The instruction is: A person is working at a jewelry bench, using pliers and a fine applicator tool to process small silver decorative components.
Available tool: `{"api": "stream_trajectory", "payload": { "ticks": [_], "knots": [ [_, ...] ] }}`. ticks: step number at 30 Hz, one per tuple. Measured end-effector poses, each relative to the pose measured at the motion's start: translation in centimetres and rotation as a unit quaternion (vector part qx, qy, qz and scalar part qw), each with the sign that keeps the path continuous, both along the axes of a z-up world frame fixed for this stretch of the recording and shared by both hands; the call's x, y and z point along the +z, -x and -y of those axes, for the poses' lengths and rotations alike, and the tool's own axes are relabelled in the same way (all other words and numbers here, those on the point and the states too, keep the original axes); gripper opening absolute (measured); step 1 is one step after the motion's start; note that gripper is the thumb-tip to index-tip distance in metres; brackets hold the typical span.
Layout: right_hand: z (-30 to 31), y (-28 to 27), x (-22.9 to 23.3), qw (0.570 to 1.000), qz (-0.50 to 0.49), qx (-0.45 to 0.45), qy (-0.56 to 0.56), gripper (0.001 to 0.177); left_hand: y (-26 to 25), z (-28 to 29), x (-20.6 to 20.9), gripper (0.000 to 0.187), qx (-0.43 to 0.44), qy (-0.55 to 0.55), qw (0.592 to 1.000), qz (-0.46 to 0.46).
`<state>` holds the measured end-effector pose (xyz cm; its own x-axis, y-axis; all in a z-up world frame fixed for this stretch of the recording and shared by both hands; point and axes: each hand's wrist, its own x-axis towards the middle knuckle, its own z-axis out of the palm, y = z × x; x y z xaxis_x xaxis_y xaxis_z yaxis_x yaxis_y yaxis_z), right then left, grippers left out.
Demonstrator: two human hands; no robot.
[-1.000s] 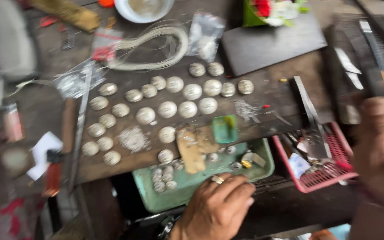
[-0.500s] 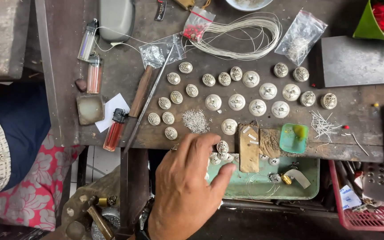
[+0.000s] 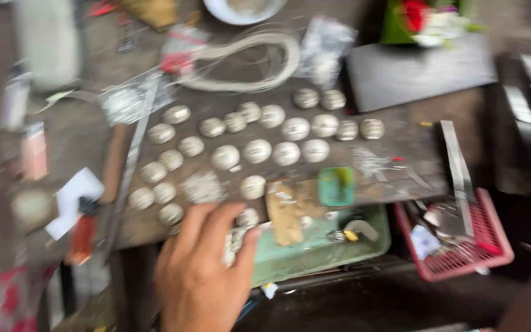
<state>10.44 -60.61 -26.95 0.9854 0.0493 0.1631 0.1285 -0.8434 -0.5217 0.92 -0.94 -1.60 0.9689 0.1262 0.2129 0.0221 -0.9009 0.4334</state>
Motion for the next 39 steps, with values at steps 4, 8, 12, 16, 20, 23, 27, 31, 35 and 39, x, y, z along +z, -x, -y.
{"api": "stream_trajectory", "payload": {
  "ticks": [4,8,12,16,20,23,27,31,35,39],
  "knots": [
    [-24.5,3.3,23.7,0.980,0.146,-0.107,0.079,0.012,-0.3,1.8,0.1,0.018,0.028,-0.013,0.999,0.037],
    [-28.4,3.5,27.0,0.981,0.165,-0.008,0.099,0.007,0.0,3.1,1.6,0.017,0.044,0.105,0.993,0.027],
    [-28.1,2.5,27.9,0.954,0.186,0.025,0.236,0.008,0.7,3.6,1.8,0.032,-0.006,0.164,0.986,-0.023],
    [-24.6,0.8,29.0,0.943,0.193,-0.031,0.268,0.006,3.1,3.5,-3.0,0.037,0.007,0.356,0.918,-0.172],
    [-23.4,-1.6,29.0,0.963,0.144,-0.042,0.225,0.002,3.9,4.4,-3.7,0.047,-0.023,0.360,0.883,-0.300],
    [-23.7,-3.9,28.6,0.964,0.076,-0.050,0.249,0.010,3.9,6.0,-1.9,0.037,0.016,0.272,0.919,-0.285],
    [-23.8,-6.1,28.0,0.951,0.024,-0.093,0.295,0.015,3.9,7.2,-0.6,0.025,-0.014,0.265,0.950,-0.166],
    [-24.4,-6.5,28.4,0.950,0.018,-0.080,0.303,0.015,3.9,7.3,-0.4,0.026,0.000,0.290,0.948,-0.129],
    [-22.0,-7.2,26.6,0.924,0.134,-0.065,0.352,0.019,3.7,6.5,0.4,0.021,0.042,0.370,0.905,-0.205],
    [-22.6,-5.6,28.1,0.954,0.278,0.028,0.104,0.014,3.2,5.8,-0.3,0.021,-0.032,0.484,0.858,-0.169]
  ]
}}
